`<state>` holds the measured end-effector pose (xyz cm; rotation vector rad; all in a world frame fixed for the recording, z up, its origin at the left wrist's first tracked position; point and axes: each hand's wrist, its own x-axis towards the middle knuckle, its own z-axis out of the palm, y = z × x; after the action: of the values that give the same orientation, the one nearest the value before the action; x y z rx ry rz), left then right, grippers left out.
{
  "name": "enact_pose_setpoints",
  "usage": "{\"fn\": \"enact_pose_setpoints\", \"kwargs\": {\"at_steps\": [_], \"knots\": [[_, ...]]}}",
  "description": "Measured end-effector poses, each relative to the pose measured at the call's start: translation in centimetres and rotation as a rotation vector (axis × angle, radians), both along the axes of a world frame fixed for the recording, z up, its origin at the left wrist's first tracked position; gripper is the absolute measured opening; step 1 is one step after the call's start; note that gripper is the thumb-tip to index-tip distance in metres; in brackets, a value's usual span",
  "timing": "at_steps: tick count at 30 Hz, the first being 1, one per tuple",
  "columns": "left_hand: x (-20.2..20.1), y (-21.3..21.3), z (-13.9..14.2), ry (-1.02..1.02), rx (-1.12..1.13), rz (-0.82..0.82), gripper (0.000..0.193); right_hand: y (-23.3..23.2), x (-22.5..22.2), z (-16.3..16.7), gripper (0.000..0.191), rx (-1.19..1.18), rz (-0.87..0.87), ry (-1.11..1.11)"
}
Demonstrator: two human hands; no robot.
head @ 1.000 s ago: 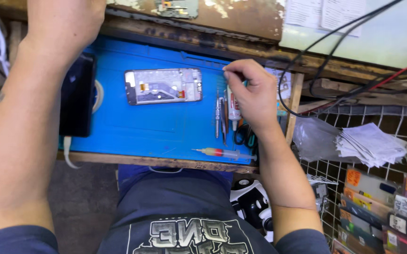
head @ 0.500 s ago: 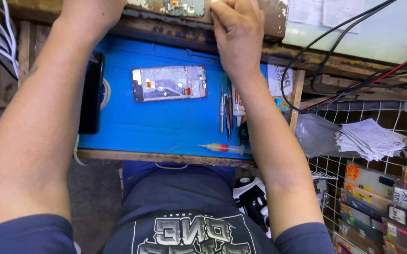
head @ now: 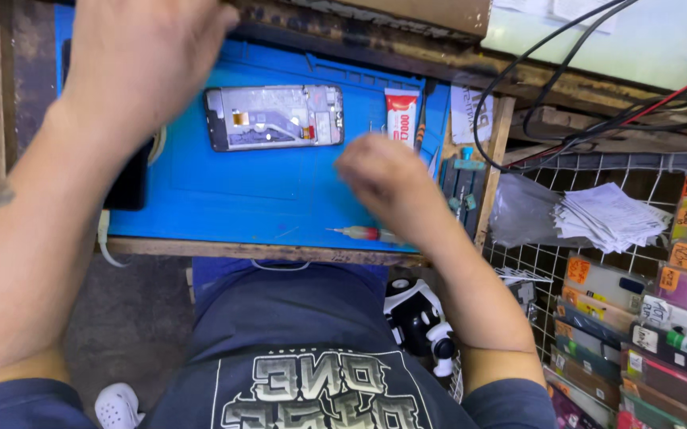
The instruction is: The person disassembles a smartphone on a blue workbench, using tweezers to remove internal components and a screwdriver to unscrew parts. They manipulate the phone's casing and internal circuitry, placing removed pieces on the mat.
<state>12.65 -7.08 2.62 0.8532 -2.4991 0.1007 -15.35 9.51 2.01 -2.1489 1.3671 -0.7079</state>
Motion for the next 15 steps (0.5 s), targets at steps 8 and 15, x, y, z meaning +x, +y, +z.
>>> {"fn": "enact_pose_setpoints", "kwargs": {"at_steps": [8,15], "knots": [[-0.3,6.2,-1.1,-0.155,0.293,-0.104,0.063,3.5,5.0,-2.7,0.023,-0.084,0.237,0.15],[-0.8,5.7,-1.8,-0.152,0.373,-0.093,0.075,3.6,6.6,-3.1,0.009,-0.18,0.271,0.315]]}}
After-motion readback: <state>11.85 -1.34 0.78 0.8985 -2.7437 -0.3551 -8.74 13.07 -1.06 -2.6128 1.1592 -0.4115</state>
